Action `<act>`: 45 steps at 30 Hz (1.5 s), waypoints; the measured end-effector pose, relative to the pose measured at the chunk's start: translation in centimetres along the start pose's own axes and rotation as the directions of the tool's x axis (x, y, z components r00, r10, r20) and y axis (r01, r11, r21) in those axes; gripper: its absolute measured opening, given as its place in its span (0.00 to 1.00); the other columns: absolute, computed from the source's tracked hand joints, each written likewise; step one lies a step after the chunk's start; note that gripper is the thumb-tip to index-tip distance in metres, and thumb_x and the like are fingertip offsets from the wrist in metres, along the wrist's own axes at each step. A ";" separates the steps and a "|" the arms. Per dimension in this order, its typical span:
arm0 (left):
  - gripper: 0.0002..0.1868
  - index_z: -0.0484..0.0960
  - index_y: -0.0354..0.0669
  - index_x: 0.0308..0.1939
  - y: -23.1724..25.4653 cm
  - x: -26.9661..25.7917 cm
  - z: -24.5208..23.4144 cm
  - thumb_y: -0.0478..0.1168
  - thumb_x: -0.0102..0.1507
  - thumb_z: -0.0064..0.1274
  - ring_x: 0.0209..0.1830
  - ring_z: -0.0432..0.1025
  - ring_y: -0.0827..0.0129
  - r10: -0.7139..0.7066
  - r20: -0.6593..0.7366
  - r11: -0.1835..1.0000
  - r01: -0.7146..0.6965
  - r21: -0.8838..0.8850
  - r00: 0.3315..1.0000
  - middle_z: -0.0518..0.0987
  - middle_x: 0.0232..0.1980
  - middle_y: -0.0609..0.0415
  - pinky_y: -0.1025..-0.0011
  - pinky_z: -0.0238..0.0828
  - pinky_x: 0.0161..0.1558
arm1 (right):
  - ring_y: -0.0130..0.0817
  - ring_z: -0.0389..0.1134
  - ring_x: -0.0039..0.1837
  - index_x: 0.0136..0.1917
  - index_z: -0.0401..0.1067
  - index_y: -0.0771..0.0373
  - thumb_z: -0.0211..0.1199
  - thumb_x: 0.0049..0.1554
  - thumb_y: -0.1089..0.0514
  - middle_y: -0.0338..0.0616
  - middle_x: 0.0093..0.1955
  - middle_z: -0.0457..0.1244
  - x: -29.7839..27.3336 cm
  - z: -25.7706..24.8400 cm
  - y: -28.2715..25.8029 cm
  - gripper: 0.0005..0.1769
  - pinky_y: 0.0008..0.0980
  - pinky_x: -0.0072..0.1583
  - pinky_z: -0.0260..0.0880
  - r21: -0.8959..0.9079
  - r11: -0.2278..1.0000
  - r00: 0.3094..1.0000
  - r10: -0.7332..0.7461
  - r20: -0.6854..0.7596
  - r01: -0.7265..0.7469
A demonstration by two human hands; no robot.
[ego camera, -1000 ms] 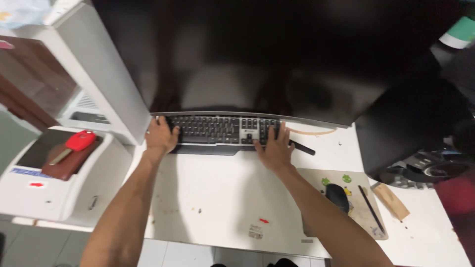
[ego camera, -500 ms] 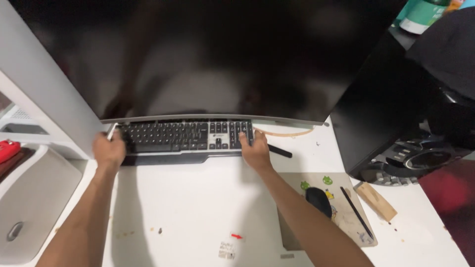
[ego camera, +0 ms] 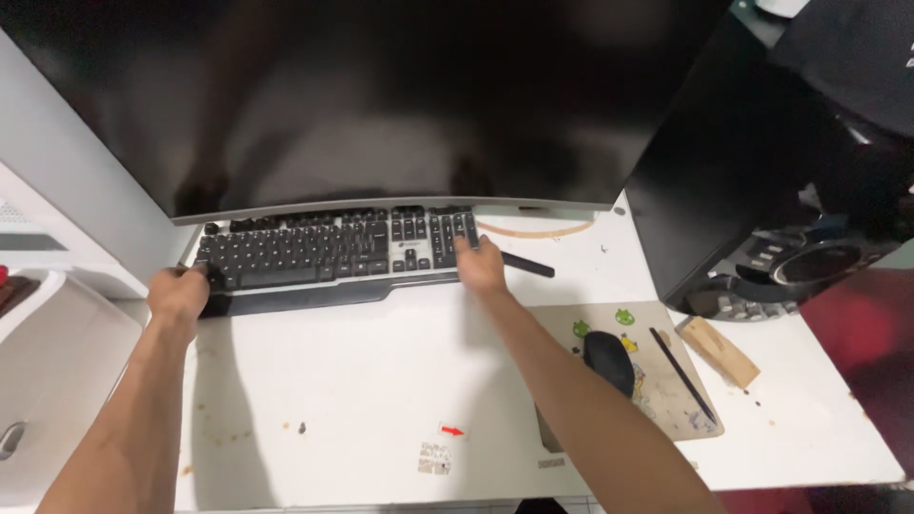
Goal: Organize a desk by moving a hat, keyboard, and mouse, and sorting through various papers and envelopes.
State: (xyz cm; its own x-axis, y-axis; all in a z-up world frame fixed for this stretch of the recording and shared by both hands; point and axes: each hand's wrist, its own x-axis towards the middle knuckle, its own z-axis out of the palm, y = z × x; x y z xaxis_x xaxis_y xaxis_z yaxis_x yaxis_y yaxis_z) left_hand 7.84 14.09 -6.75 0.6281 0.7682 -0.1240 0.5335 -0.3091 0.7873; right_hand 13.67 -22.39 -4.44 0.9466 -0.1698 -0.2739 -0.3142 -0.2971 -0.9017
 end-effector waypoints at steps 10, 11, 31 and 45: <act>0.28 0.71 0.24 0.46 -1.5 -1.5 -0.9 0.52 0.60 0.37 0.56 0.57 0.46 0.037 -0.053 0.986 -0.045 -0.158 0.998 0.67 0.50 0.31 0.55 0.50 0.55 | 0.44 0.55 0.63 0.53 0.65 0.65 0.43 0.52 0.40 0.55 0.54 0.59 -3.1 -0.3 -0.2 0.29 0.41 0.62 0.53 0.086 0.993 0.979 0.095 -0.178 -0.081; 0.28 0.70 0.25 0.47 -1.3 -2.0 -1.1 0.52 0.60 0.36 0.56 0.56 0.46 0.026 -0.049 0.985 -0.034 -0.168 0.998 0.67 0.51 0.32 0.56 0.49 0.56 | 0.45 0.53 0.64 0.55 0.62 0.68 0.42 0.53 0.43 0.56 0.56 0.57 -5.5 -0.8 -2.0 0.29 0.41 0.63 0.51 0.112 0.987 0.978 0.131 -0.163 -0.113; 0.27 0.72 0.42 0.51 -4.8 -10.1 -2.6 0.57 0.58 0.37 0.56 0.60 0.53 -0.067 0.175 0.998 0.068 -0.001 0.982 0.71 0.50 0.43 0.60 0.54 0.55 | 0.49 0.49 0.65 0.64 0.49 0.67 0.42 0.54 0.40 0.57 0.62 0.50 -15.3 -7.2 2.1 0.35 0.46 0.60 0.54 0.009 0.985 0.983 0.171 -0.073 -0.171; 0.27 0.69 0.44 0.55 -4.3 -13.2 -3.8 0.54 0.58 0.35 0.56 0.54 0.49 -0.029 0.214 0.965 -0.028 0.261 0.976 0.61 0.55 0.44 0.53 0.52 0.52 | 0.49 0.50 0.65 0.62 0.55 0.70 0.44 0.52 0.37 0.59 0.61 0.52 -15.8 -7.1 3.6 0.37 0.41 0.59 0.58 -0.218 0.967 0.991 0.122 -0.058 -0.132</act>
State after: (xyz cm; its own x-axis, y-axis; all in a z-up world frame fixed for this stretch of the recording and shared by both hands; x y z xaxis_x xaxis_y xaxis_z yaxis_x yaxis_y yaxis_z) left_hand -4.94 7.45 -6.22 0.7190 0.6391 -0.2732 0.6447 -0.4663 0.6058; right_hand -2.87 -27.41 -0.98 0.8956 -0.2587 -0.3619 -0.4441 -0.4702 -0.7627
